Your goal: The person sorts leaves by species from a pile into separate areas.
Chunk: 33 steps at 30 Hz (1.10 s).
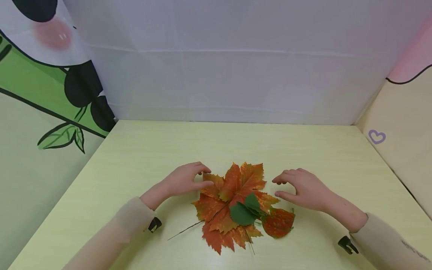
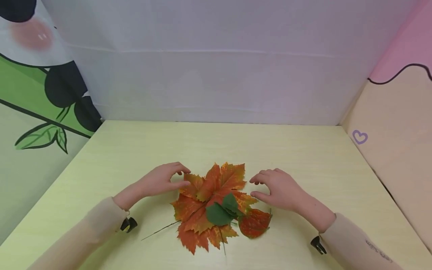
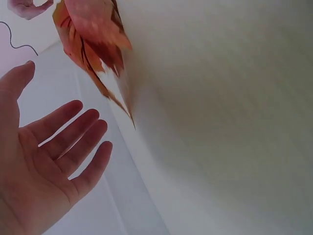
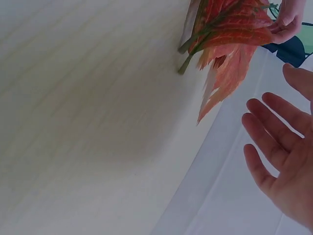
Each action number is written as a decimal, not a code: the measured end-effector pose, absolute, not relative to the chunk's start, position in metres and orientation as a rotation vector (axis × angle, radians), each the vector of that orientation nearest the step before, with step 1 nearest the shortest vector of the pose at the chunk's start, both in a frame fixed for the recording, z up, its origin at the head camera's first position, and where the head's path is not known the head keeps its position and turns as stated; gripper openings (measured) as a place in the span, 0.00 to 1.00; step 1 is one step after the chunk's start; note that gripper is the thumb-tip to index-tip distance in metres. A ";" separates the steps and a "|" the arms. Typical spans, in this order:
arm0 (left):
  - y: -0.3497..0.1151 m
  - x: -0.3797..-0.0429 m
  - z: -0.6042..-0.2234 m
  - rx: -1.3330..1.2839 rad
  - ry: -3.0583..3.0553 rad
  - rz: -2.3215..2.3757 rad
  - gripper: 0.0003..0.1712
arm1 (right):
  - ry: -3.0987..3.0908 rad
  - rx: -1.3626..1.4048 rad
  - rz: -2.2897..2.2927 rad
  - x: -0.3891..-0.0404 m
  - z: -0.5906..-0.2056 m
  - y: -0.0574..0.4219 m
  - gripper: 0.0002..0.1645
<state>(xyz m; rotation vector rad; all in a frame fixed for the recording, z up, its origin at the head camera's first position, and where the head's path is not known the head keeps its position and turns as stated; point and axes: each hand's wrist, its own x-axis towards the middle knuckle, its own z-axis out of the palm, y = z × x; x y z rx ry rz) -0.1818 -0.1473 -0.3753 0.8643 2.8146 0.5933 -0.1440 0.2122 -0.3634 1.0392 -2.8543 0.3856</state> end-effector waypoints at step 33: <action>-0.100 -0.182 -0.394 0.725 2.627 0.804 0.37 | -2.917 1.335 0.587 -0.104 -0.369 0.202 0.12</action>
